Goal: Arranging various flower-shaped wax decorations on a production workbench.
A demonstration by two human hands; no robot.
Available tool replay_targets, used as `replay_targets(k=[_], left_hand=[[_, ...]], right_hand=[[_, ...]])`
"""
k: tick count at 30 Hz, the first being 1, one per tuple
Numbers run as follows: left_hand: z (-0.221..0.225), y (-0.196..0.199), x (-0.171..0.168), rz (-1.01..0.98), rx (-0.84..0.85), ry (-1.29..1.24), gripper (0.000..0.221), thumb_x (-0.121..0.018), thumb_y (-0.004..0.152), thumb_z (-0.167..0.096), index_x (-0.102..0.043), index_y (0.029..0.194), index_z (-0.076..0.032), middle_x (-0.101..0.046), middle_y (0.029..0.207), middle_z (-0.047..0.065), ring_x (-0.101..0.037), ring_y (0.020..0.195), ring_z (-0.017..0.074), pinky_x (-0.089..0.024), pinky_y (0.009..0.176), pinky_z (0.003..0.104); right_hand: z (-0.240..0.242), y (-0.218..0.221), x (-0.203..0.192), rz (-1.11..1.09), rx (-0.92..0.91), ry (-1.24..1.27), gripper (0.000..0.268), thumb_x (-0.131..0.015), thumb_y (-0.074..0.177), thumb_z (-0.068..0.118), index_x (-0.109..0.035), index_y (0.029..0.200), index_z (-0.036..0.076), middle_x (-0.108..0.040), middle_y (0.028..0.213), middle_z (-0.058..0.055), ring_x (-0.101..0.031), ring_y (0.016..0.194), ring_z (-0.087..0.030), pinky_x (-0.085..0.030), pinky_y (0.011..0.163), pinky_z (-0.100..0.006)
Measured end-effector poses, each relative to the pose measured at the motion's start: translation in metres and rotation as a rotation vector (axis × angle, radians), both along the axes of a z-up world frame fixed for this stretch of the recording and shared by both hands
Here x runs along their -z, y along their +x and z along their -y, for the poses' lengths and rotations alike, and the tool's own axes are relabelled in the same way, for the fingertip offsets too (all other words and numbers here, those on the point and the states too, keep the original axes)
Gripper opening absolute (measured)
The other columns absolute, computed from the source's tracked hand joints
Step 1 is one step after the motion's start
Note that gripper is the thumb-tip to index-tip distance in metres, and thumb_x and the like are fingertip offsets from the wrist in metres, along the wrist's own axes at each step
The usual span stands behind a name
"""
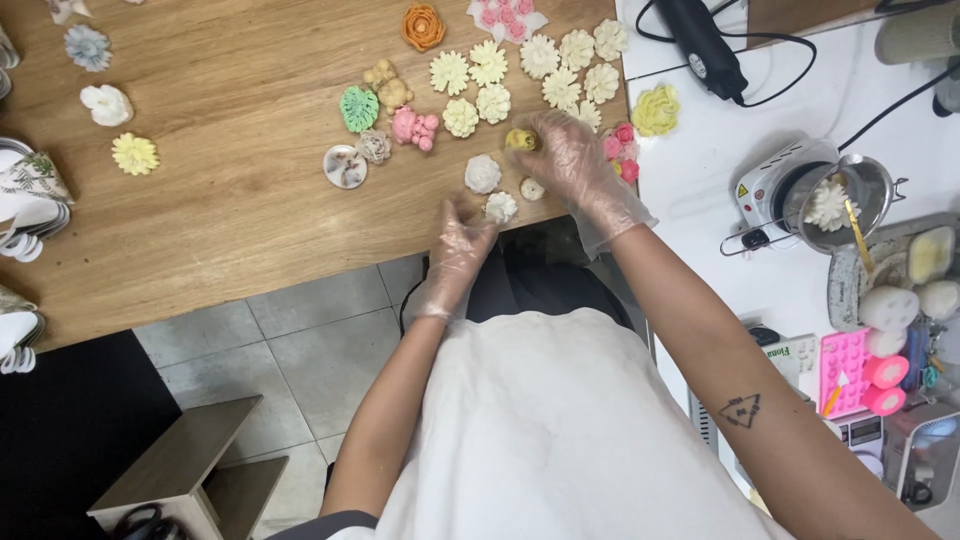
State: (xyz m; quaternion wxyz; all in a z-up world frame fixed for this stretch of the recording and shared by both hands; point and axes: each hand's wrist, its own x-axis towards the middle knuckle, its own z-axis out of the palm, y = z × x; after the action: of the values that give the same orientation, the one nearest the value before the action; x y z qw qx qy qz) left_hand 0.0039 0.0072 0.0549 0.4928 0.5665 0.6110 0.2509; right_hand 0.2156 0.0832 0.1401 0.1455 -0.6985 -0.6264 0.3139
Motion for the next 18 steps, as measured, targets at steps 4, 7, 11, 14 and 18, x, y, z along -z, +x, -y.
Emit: replay_targets(k=[4,7,11,14,18], left_hand=[[-0.008,0.014,-0.005,-0.051,0.058,0.219,0.099,-0.087,0.078,-0.026,-0.03,0.155,0.002,-0.054,0.142,0.029,-0.056,0.129,0.0409,-0.047,0.108,0.045],[-0.014,0.021,0.004,-0.15,0.059,0.141,0.107,-0.088,0.072,-0.025,-0.026,0.157,-0.001,-0.052,0.145,0.027,-0.054,0.131,0.0407,-0.046,0.107,0.044],[-0.016,0.009,0.002,-0.155,0.05,0.108,0.108,-0.091,0.075,-0.03,-0.025,0.156,-0.001,-0.048,0.146,0.031,-0.051,0.132,0.0422,-0.046,0.106,0.044],[-0.021,-0.003,-0.025,0.043,0.08,-0.138,0.106,-0.081,0.077,-0.032,-0.022,0.161,-0.005,-0.057,0.141,0.023,-0.066,0.114,0.0323,-0.054,0.098,0.041],[-0.016,-0.017,0.014,0.012,0.103,0.141,0.097,-0.09,0.083,-0.031,-0.03,0.153,0.002,-0.055,0.133,0.03,-0.059,0.116,0.0369,-0.05,0.096,0.045]], right_hand=[[0.001,0.0,0.014,0.185,-0.183,0.151,0.04,-0.082,0.086,0.026,-0.072,0.122,0.012,-0.073,0.109,-0.014,-0.071,0.103,-0.032,-0.057,0.091,-0.043],[0.002,0.0,0.017,0.243,-0.245,0.188,0.043,-0.083,0.084,0.024,-0.071,0.123,0.011,-0.072,0.11,-0.015,-0.069,0.106,-0.033,-0.056,0.092,-0.044],[0.004,-0.007,0.005,0.252,-0.199,0.167,0.046,-0.084,0.086,0.024,-0.067,0.127,0.011,-0.07,0.119,-0.015,-0.067,0.112,-0.033,-0.054,0.097,-0.044],[0.012,-0.014,-0.013,0.202,-0.101,0.03,0.057,-0.085,0.08,0.024,-0.063,0.131,0.016,-0.068,0.119,-0.014,-0.066,0.109,-0.036,-0.054,0.094,-0.047],[0.027,-0.01,-0.025,0.186,-0.101,0.36,0.064,-0.087,0.076,0.023,-0.061,0.135,0.018,-0.067,0.125,-0.015,-0.067,0.109,-0.035,-0.057,0.089,-0.046]])
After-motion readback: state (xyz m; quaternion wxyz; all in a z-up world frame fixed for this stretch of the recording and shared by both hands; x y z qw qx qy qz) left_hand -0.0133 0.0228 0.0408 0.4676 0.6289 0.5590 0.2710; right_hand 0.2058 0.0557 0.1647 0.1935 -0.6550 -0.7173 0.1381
